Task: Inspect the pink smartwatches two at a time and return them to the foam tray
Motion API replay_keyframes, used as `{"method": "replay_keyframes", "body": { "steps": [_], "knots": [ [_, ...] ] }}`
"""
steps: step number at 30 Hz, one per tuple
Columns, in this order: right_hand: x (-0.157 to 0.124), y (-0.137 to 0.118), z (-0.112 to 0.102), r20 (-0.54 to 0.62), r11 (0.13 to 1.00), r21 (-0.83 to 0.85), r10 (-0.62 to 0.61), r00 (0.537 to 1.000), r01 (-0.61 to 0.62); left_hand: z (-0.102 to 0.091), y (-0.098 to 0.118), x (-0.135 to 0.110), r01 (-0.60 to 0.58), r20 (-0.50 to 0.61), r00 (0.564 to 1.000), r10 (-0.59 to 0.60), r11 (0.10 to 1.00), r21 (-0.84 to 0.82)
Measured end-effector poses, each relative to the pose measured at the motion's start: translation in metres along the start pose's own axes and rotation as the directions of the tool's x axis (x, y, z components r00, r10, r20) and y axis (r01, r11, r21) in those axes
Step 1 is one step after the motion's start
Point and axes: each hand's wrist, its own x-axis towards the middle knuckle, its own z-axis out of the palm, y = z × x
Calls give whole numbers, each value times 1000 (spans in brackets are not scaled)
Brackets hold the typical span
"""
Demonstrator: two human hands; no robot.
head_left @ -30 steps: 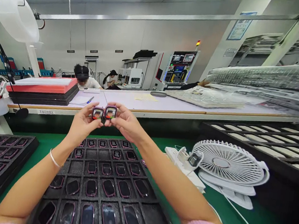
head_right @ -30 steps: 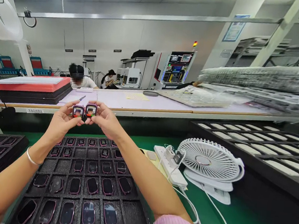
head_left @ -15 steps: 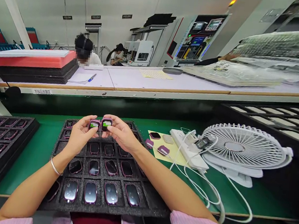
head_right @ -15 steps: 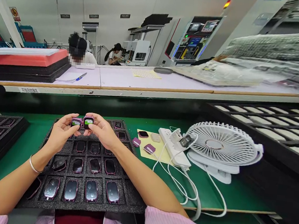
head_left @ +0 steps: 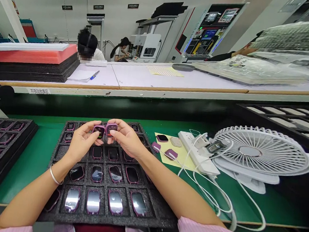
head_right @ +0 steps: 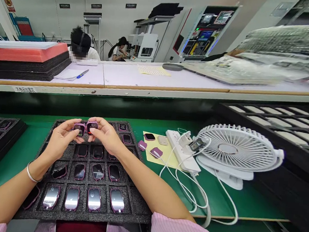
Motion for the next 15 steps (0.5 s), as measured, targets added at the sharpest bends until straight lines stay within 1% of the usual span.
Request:
{"method": "replay_keyframes", "body": {
  "steps": [7,15],
  "knots": [
    [0,4,-2,10,1000,-6,-28,1000,28,-1,-2,0,4,29,1000,-3,1000,-31],
    [0,1,-1,10,1000,16,-21,1000,21,-1,-1,0,6,34,999,-4,999,-40]
  ]
}}
